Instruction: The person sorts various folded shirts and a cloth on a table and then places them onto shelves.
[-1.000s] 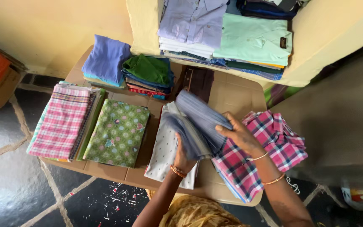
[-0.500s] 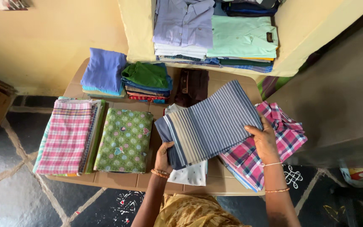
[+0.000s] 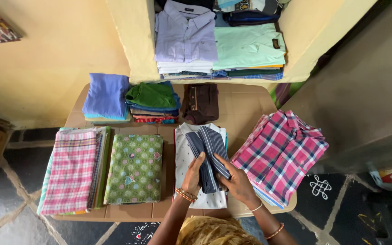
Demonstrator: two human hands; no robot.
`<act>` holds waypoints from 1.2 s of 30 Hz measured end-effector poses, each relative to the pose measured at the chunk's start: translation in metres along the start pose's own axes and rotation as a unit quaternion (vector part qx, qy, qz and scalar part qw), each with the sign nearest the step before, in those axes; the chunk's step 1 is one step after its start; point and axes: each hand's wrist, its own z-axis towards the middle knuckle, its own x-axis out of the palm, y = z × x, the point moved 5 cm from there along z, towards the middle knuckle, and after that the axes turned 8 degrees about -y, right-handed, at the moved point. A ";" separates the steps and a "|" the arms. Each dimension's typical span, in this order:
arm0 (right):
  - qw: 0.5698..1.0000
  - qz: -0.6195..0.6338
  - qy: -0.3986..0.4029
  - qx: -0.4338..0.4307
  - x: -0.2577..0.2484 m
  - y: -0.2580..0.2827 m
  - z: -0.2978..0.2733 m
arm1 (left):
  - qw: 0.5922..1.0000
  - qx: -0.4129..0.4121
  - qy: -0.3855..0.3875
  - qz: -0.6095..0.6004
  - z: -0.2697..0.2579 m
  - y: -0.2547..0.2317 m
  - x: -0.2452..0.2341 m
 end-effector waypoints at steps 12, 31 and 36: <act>0.974 -0.081 0.064 -0.201 0.003 -0.005 -0.002 | 1.000 -0.023 0.017 0.007 0.039 -0.017 0.036; 0.936 0.331 -0.121 0.007 -0.064 -0.148 0.120 | 0.986 -0.005 0.025 0.165 0.122 -0.004 0.068; 0.894 0.373 -0.245 -0.046 -0.146 -0.125 0.145 | 0.995 0.037 -0.011 0.087 0.170 -0.030 0.057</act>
